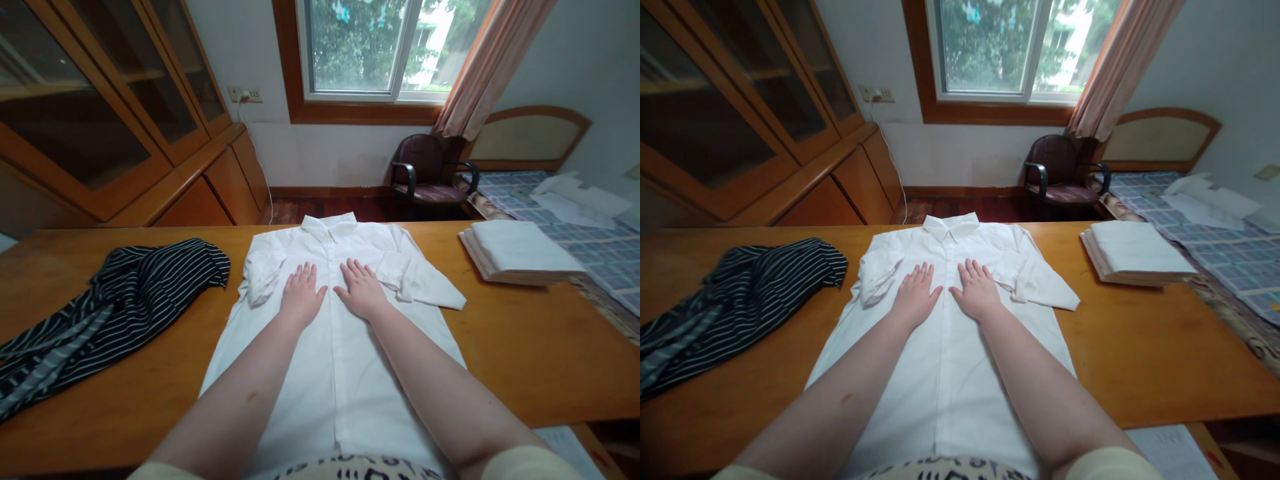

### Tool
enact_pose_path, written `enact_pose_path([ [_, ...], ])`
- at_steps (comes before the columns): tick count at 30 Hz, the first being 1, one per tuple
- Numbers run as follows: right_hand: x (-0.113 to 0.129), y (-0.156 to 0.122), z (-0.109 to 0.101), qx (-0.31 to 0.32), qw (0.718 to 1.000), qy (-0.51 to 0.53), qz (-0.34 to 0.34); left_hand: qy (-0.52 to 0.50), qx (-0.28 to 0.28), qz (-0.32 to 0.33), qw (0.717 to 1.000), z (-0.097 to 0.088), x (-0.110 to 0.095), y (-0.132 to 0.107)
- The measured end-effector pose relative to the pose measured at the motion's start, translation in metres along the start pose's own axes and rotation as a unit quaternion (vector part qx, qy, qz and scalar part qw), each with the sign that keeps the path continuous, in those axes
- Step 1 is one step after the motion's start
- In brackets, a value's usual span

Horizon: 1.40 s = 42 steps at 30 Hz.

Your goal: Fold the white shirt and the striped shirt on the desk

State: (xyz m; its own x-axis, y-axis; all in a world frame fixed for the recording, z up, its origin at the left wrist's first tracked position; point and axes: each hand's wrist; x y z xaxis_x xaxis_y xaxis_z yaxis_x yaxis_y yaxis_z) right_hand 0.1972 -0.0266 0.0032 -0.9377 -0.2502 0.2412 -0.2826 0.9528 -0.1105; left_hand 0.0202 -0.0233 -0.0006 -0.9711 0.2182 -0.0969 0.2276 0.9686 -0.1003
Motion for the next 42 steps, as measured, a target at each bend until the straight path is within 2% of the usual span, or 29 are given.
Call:
enact_pose_path([
  [3,-0.001,-0.003,-0.001,0.010,1.000,0.010,-0.005,0.000,0.006,0.009,1.000,-0.002,0.005,-0.006],
  [7,-0.003,-0.002,-0.004,0.005,1.000,0.012,-0.014,0.004,0.019,0.013,1.000,-0.010,0.007,-0.002],
  [12,-0.006,0.001,-0.015,-0.011,0.999,0.023,-0.026,0.009,-0.002,0.023,1.000,-0.022,0.005,-0.004],
  [14,-0.009,0.002,-0.019,-0.021,0.999,0.041,-0.024,0.011,-0.037,-0.018,0.999,-0.031,0.008,-0.007],
  [18,-0.015,0.006,-0.018,-0.056,0.994,0.089,-0.035,0.045,-0.128,-0.173,0.976,-0.052,0.028,-0.009],
  [19,-0.016,0.007,-0.017,-0.064,0.992,0.101,-0.039,0.047,-0.124,-0.205,0.970,-0.055,0.034,-0.008],
  [21,-0.018,0.009,-0.015,-0.078,0.988,0.123,-0.044,0.027,-0.081,-0.256,0.963,-0.061,0.044,-0.007],
  [24,-0.020,0.011,-0.014,-0.091,0.982,0.158,-0.050,-0.018,-0.030,-0.276,0.961,-0.066,0.048,-0.006],
  [27,-0.019,0.011,-0.015,-0.101,0.971,0.209,-0.052,-0.056,-0.060,-0.214,0.973,-0.066,0.041,-0.007],
  [29,-0.019,0.010,-0.016,-0.097,0.965,0.239,-0.039,-0.087,-0.090,-0.129,0.984,-0.063,0.034,-0.008],
  [31,-0.018,0.010,-0.016,-0.086,0.964,0.249,-0.036,-0.111,-0.100,-0.016,0.989,-0.059,0.027,-0.009],
  [34,-0.019,0.010,-0.016,-0.073,0.962,0.254,-0.074,-0.120,-0.046,0.143,0.981,-0.054,0.020,-0.011],
  [36,-0.020,0.009,-0.017,-0.068,0.956,0.269,-0.093,-0.111,0.010,0.212,0.971,-0.053,0.018,-0.013],
  [39,-0.021,0.008,-0.019,-0.054,0.949,0.298,-0.086,-0.125,0.061,0.273,0.952,-0.053,0.018,-0.014],
  [41,-0.021,0.008,-0.020,-0.039,0.949,0.302,-0.082,-0.153,0.041,0.261,0.952,-0.053,0.023,-0.011],
  [42,-0.020,0.008,-0.020,-0.036,0.951,0.296,-0.080,-0.157,0.008,0.220,0.963,-0.053,0.028,-0.009],
])
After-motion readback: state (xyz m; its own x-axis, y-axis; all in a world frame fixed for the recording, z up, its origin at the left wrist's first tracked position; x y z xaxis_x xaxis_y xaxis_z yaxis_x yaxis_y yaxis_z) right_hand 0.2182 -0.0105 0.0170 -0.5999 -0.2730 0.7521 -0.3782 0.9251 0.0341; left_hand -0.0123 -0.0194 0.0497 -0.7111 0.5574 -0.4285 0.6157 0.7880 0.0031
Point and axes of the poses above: each hand's wrist, its own y-axis towards the middle knuckle, its own z-axis out of the palm, x = y × z, and after that the axes turned 9 degrees about x, right-handed
